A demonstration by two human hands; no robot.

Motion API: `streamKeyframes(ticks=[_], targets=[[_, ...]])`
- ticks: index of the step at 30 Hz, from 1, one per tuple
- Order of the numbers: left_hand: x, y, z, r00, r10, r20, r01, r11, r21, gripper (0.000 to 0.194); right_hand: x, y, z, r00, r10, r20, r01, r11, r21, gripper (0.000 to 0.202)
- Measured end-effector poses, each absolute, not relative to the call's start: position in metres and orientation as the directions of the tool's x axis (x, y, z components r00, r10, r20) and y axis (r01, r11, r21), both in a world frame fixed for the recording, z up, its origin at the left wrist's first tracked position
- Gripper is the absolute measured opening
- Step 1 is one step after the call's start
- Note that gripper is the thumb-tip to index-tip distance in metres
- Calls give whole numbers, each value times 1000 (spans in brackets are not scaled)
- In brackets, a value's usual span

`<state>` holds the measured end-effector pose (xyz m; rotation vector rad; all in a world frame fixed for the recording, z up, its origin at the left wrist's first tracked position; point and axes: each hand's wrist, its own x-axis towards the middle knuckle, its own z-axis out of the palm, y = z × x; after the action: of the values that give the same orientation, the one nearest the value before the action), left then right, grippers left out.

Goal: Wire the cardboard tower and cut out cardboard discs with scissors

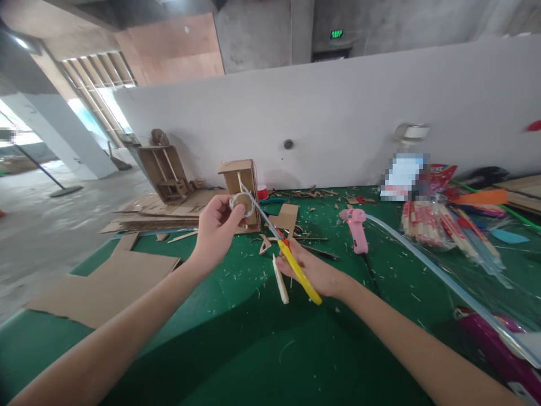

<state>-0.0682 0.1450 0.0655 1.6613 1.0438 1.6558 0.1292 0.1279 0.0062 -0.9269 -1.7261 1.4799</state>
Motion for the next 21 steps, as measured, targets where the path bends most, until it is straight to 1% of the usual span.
streamKeyframes(ticks=[3, 5, 8, 10, 12, 14, 18, 21], targets=[[-68, 147, 63, -82, 801, 593, 151, -578, 802, 11, 129, 130, 1, -529, 848, 32, 62, 76, -995, 47], [-68, 148, 62, -77, 803, 591, 112, -583, 805, 11, 130, 130, -3, -515, 856, 50, 55, 91, -994, 48], [-68, 150, 62, -45, 849, 527, -13, -528, 849, 11, 131, 131, -6, -528, 846, 72, 89, 139, -986, 49], [-69, 151, 63, -36, 873, 486, -59, -488, 871, 10, 132, 131, -4, -551, 832, 66, 109, 150, -983, 50], [-69, 151, 64, -45, 873, 486, -46, -488, 872, 9, 133, 130, 0, -563, 825, 53, 122, 146, -982, 50], [-68, 150, 64, -54, 855, 516, -13, -517, 856, 8, 132, 128, 5, -567, 822, 46, 146, 156, -977, 48], [-69, 149, 64, -48, 829, 557, 49, -555, 830, 8, 132, 124, 11, -581, 812, 47, 211, 207, -955, 46], [-71, 149, 64, -20, 829, 559, 70, -556, 828, 8, 132, 125, 6, -534, 832, 147, 228, 309, -923, 48]])
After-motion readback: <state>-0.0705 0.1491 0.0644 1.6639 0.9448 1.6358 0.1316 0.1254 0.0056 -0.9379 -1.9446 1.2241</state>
